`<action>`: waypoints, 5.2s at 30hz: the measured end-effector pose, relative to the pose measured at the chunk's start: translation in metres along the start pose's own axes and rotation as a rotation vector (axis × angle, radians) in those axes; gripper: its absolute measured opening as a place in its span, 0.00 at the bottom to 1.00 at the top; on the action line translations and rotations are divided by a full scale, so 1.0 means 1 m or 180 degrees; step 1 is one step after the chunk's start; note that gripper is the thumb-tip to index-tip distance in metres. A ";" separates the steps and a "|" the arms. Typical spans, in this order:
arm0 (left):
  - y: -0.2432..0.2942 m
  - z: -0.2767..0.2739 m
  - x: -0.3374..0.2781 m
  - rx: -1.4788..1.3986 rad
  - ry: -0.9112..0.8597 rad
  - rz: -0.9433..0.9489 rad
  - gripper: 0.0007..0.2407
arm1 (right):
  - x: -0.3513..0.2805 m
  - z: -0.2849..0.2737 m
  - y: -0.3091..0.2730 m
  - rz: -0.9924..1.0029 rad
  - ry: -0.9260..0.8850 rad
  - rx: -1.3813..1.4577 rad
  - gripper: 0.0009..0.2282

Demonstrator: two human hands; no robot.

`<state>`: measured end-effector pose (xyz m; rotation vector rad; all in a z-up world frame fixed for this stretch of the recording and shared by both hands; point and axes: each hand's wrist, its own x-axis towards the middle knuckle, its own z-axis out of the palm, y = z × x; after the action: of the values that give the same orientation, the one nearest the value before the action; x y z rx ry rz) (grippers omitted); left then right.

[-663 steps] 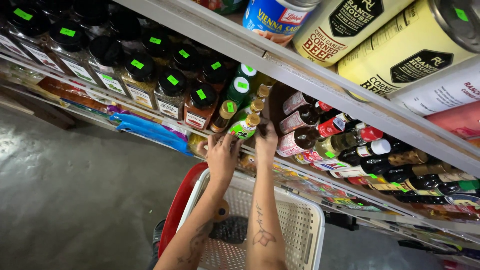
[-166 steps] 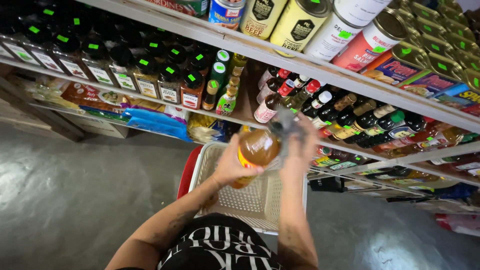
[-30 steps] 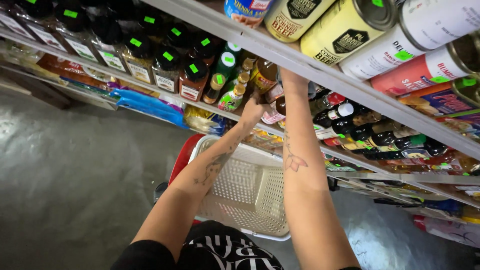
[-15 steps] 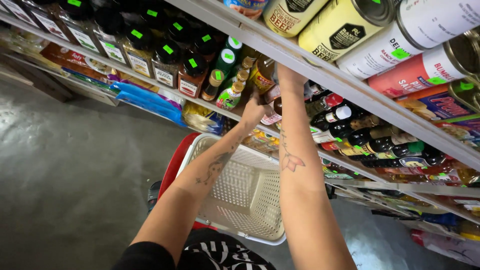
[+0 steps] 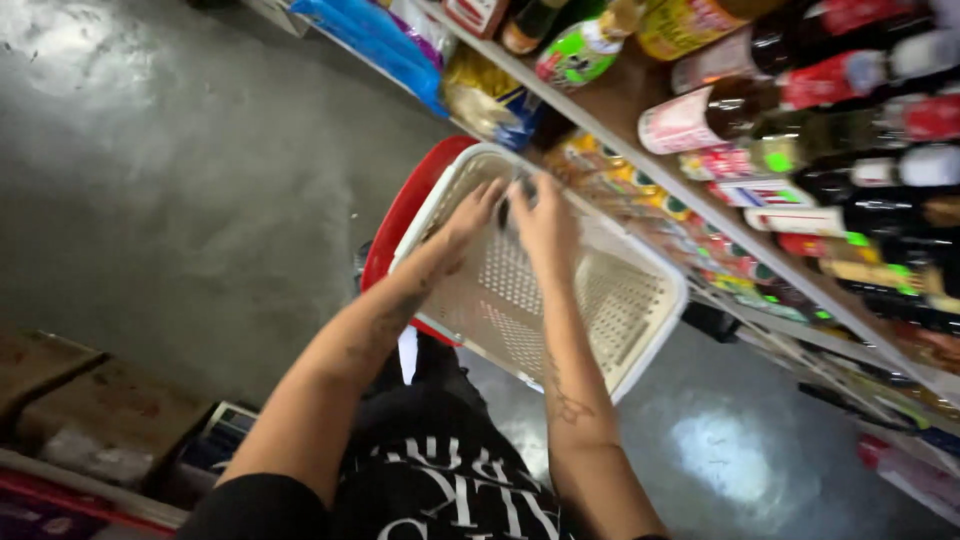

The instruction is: Selecting various bottles of sauces and vinegars from a grocery shelf and placing them in a basket, while wiping some down.

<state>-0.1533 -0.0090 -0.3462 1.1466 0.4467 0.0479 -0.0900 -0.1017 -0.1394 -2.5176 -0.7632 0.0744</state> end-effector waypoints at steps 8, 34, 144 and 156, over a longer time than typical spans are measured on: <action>-0.024 -0.010 -0.059 0.0660 0.1204 -0.1694 0.24 | -0.103 0.180 0.034 0.0827 -0.1408 -0.0476 0.19; 0.196 0.019 -0.139 0.2995 -0.1609 0.1260 0.54 | -0.094 -0.166 -0.046 0.0237 -0.0798 0.0252 0.13; 0.303 0.104 -0.164 -0.0566 -0.0509 0.0095 0.27 | -0.067 -0.251 -0.110 -0.0473 0.0216 0.0323 0.10; 0.294 0.103 -0.157 -0.0776 -0.0615 -0.0058 0.25 | -0.093 -0.235 -0.109 -0.1116 0.0913 -0.0208 0.10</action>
<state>-0.2037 -0.0160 -0.0008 0.8973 0.2709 -0.0238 -0.1780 -0.1791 0.1096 -2.3423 -1.0812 -0.4276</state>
